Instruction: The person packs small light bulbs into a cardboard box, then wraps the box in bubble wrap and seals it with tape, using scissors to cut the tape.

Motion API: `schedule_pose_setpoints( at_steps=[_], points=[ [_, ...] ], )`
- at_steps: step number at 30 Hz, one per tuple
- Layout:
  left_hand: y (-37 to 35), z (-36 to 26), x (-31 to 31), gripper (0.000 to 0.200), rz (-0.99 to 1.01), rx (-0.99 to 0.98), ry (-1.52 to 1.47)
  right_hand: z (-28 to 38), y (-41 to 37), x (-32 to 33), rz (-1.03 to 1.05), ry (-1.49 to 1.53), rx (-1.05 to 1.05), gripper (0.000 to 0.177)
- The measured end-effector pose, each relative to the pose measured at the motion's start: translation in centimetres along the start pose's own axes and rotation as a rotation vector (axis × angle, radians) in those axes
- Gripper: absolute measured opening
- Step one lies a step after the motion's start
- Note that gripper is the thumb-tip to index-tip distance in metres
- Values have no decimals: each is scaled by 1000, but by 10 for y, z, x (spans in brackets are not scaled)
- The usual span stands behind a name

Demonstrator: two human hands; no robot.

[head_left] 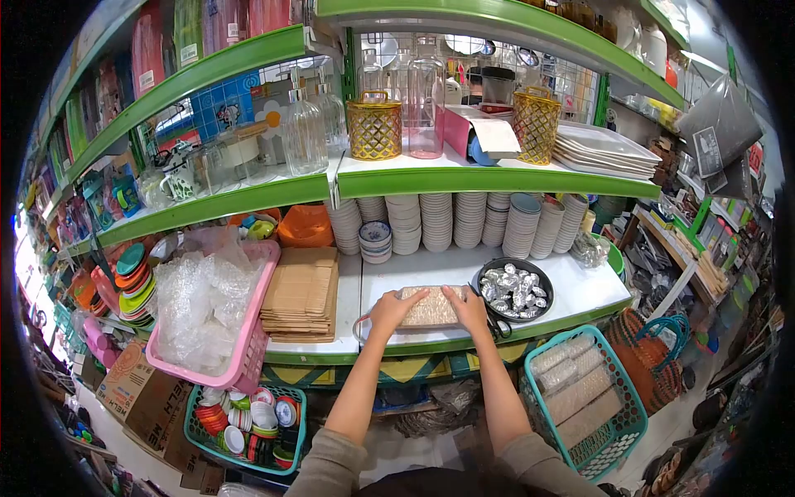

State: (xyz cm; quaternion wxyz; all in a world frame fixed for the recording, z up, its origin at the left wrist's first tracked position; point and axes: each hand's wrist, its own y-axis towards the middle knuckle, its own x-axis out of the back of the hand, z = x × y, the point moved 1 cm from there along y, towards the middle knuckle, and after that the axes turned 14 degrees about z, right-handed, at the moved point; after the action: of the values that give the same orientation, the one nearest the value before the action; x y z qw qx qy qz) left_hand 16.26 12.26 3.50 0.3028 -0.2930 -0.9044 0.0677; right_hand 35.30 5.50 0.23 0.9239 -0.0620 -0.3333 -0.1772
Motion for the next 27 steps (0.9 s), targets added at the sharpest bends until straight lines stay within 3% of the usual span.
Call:
schedule_pose_setpoints(
  at_steps=[3, 7, 9, 10, 12, 15, 22, 27],
  points=[
    [28, 7, 4, 115, 32, 174, 98, -14, 27, -7, 24, 20, 2, 88],
    [52, 14, 5, 120, -20, 193, 117, -13, 44, -7, -25, -25, -52, 80],
    [58, 15, 7, 123, 1, 175, 108, -13, 50, -5, -76, -70, 129, 62],
    [59, 15, 7, 123, 2, 175, 108, -15, 53, -7, -77, -71, 128, 62],
    [59, 15, 7, 121, -31, 180, 111, -16, 54, -13, 130, 438, 242, 39],
    [61, 15, 8, 115, 4, 137, 103, -13, 49, -14, 220, 624, 259, 28],
    [69, 18, 9, 105, 37, 107, 67, -18, 35, -17, 150, 588, 217, 29],
    [76, 13, 13, 105, 80, 20, 199, -14, 13, -10, 52, 379, 186, 35]
  ],
)
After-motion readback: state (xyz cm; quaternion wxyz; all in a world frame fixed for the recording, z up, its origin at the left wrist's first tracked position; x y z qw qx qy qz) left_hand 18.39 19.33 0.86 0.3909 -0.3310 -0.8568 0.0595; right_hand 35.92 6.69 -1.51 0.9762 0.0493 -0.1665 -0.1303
